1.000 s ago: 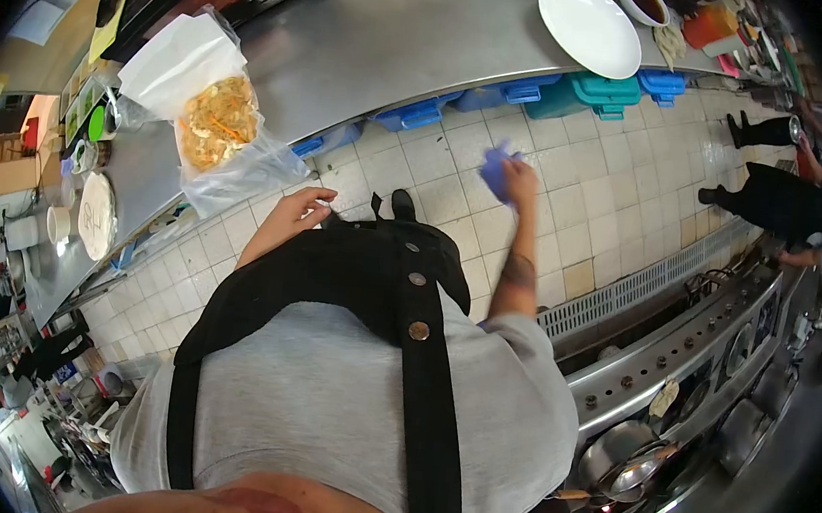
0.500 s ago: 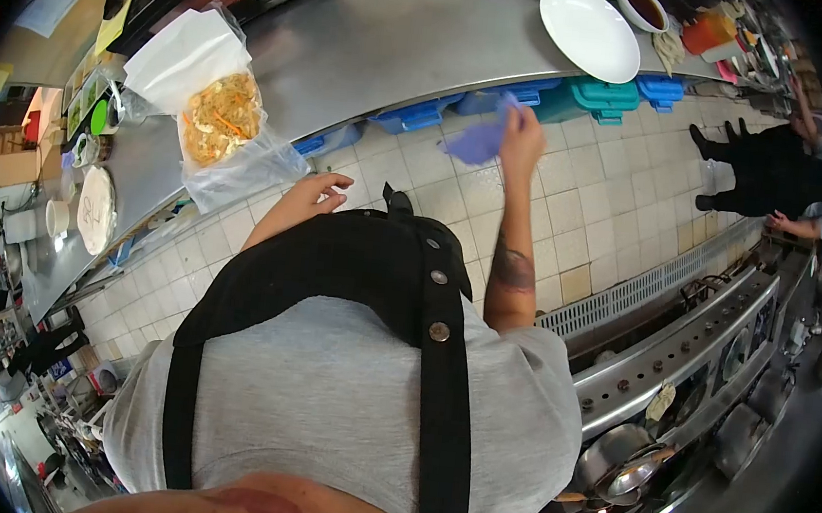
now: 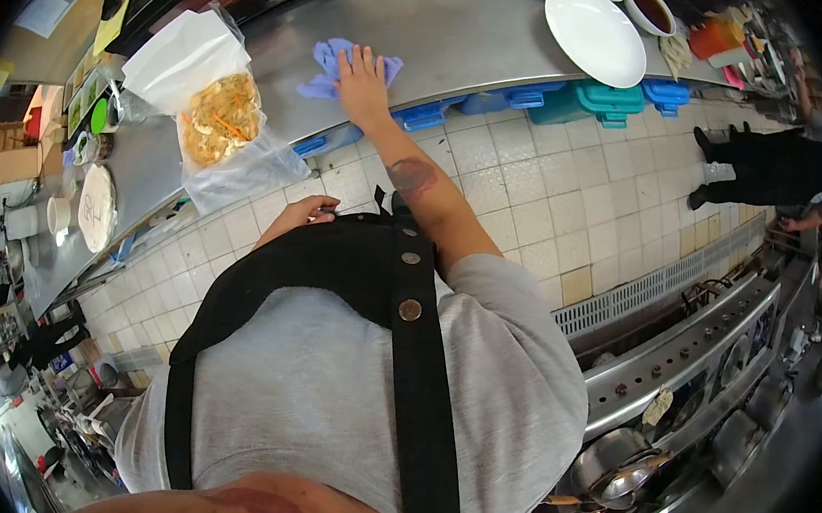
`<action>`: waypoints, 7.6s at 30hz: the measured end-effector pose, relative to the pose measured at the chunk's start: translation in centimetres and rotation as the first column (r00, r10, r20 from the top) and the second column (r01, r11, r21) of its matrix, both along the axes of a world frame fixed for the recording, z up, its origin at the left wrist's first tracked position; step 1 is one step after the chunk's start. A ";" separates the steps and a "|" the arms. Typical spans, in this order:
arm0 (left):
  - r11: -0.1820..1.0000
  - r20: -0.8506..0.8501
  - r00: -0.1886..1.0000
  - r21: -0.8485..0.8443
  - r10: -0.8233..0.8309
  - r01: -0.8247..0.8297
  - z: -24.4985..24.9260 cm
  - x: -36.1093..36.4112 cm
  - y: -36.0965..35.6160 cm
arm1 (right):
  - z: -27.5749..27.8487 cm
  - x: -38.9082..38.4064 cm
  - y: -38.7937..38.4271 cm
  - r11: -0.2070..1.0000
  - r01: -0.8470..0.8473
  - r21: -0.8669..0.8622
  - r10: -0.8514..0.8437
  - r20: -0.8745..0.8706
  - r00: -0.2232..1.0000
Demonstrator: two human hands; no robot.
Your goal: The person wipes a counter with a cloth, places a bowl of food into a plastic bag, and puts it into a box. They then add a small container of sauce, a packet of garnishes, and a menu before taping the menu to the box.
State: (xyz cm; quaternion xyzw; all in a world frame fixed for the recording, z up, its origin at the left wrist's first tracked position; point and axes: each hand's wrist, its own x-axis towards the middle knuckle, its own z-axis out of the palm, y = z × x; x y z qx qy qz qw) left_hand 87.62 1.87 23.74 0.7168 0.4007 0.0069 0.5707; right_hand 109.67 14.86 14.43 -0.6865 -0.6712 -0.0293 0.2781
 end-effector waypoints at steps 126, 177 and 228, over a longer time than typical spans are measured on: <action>0.602 0.134 0.989 0.795 -0.056 -0.074 -2.3 -25.4 15.7 | 7.1 -7.8 -0.7 0.727 -0.670 -0.151 0.686 0.103 0.721; 0.720 -0.143 0.926 0.674 0.351 -0.169 -0.1 -22.6 24.1 | 8.5 -10.4 6.9 0.794 -0.338 -0.505 0.032 -0.521 0.853; 0.553 0.004 0.682 0.582 0.731 -0.597 -4.2 -19.9 20.6 | 5.9 -15.6 4.6 0.954 -0.075 -0.290 -0.036 -0.359 0.933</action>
